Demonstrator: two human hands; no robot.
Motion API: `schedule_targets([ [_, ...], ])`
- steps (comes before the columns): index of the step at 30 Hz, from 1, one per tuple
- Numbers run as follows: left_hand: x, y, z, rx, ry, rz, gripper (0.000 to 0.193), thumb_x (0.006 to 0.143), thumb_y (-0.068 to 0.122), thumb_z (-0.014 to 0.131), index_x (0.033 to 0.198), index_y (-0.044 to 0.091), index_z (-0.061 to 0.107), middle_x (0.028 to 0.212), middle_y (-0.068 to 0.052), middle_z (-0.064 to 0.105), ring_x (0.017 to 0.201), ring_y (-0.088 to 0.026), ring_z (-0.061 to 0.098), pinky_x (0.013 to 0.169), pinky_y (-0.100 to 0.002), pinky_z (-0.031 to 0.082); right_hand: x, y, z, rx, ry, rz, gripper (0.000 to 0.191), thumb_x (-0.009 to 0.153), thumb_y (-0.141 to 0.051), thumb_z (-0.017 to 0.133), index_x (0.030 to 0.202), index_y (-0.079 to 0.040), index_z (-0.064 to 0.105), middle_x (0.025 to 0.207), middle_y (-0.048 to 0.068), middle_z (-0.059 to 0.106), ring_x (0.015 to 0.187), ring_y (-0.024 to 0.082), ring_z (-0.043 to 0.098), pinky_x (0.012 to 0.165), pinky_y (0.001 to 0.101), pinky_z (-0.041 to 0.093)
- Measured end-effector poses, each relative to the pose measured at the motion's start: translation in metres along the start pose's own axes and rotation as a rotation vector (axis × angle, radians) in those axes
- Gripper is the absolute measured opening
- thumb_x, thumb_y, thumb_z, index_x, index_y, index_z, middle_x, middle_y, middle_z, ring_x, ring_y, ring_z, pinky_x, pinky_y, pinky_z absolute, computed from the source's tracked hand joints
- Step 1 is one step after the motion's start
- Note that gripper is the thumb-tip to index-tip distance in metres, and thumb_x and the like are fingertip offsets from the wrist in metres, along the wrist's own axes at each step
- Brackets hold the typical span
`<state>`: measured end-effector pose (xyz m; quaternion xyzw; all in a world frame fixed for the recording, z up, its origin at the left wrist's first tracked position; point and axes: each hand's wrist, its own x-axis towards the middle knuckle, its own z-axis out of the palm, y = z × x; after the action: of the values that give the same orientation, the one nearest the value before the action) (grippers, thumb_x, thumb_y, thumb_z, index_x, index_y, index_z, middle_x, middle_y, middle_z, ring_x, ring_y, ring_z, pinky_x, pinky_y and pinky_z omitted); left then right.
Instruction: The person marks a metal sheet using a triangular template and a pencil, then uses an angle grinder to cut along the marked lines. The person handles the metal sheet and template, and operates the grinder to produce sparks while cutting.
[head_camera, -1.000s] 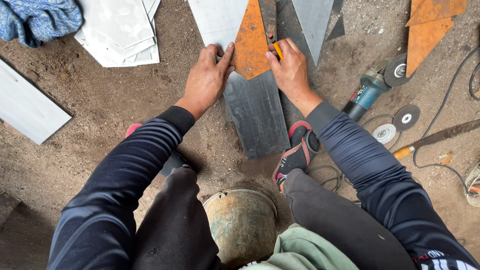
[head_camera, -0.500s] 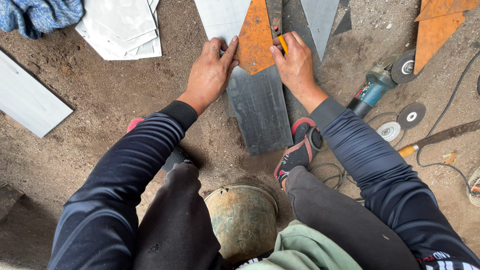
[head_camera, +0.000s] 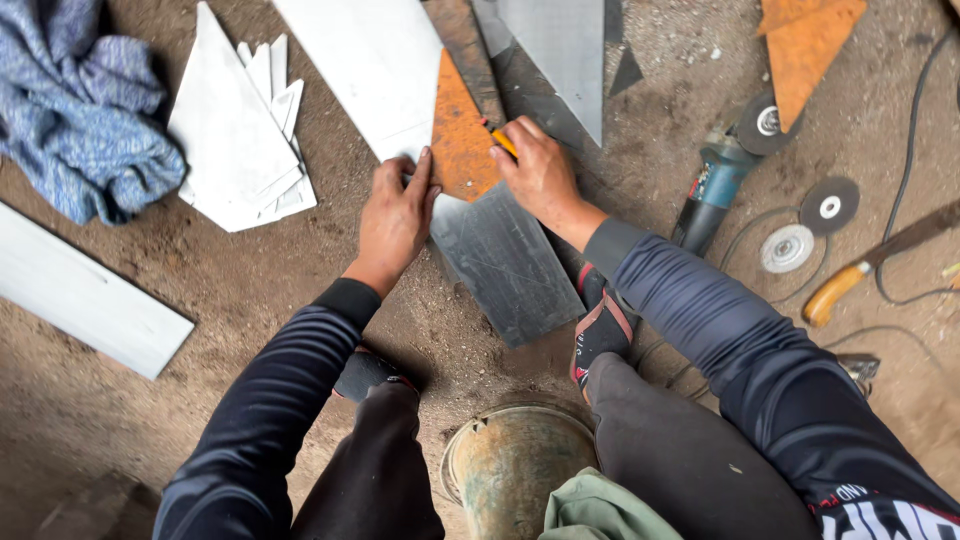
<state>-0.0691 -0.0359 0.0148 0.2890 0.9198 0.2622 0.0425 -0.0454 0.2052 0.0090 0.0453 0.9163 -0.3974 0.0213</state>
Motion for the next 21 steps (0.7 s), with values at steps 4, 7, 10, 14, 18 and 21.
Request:
schedule_targets([
  [4,0.002,0.005,0.006,0.056,-0.013,0.009,0.048,0.103,0.025,0.070,0.144,0.003,0.061,0.117,-0.016,0.056,0.106,-0.031,0.060,0.079,-0.039,0.058,-0.002,0.012,-0.001,0.031,-0.015,0.025,0.024,0.101,-0.020,0.067,0.108,0.001,0.059,0.107,0.019,0.061,0.095,0.042,0.064,0.080,0.0494,0.051],
  [7,0.004,0.007,0.008,0.054,-0.028,0.000,0.049,0.103,0.024,0.069,0.145,0.003,0.060,0.117,-0.017,0.055,0.105,-0.031,0.061,0.078,-0.040,0.058,-0.003,0.016,-0.001,0.084,-0.005,0.053,0.029,0.099,-0.021,0.068,0.113,0.002,0.057,0.108,0.019,0.061,0.096,0.042,0.063,0.081,0.0490,0.050],
  [10,0.004,0.009,0.010,0.047,-0.070,-0.038,0.049,0.102,0.024,0.070,0.146,0.003,0.060,0.118,-0.018,0.055,0.104,-0.032,0.061,0.074,-0.040,0.058,-0.003,0.020,-0.005,0.102,-0.007,0.024,0.030,0.099,-0.021,0.068,0.113,0.002,0.057,0.109,0.019,0.061,0.097,0.042,0.063,0.081,0.0487,0.050],
  [14,0.005,0.011,0.013,0.071,-0.049,-0.009,0.049,0.103,0.025,0.070,0.146,0.004,0.059,0.120,-0.018,0.055,0.106,-0.031,0.061,0.076,-0.040,0.059,-0.003,0.021,-0.011,0.108,-0.059,0.027,0.025,0.099,-0.021,0.068,0.109,0.001,0.060,0.106,0.017,0.060,0.097,0.041,0.063,0.081,0.0480,0.051],
  [18,0.004,0.011,0.012,0.071,-0.053,0.003,0.050,0.103,0.025,0.069,0.146,0.003,0.058,0.119,-0.017,0.054,0.107,-0.031,0.061,0.077,-0.039,0.059,-0.003,0.017,-0.012,0.123,-0.083,0.054,0.025,0.099,-0.021,0.067,0.108,0.001,0.060,0.105,0.017,0.060,0.094,0.039,0.064,0.079,0.0472,0.051],
  [21,0.006,0.010,0.010,0.069,-0.067,-0.008,0.049,0.103,0.024,0.069,0.145,0.001,0.059,0.118,-0.018,0.054,0.106,-0.032,0.060,0.076,-0.038,0.059,-0.003,0.016,-0.011,0.107,-0.070,0.029,0.025,0.100,-0.020,0.067,0.110,0.001,0.061,0.106,0.017,0.060,0.093,0.040,0.064,0.078,0.0476,0.051],
])
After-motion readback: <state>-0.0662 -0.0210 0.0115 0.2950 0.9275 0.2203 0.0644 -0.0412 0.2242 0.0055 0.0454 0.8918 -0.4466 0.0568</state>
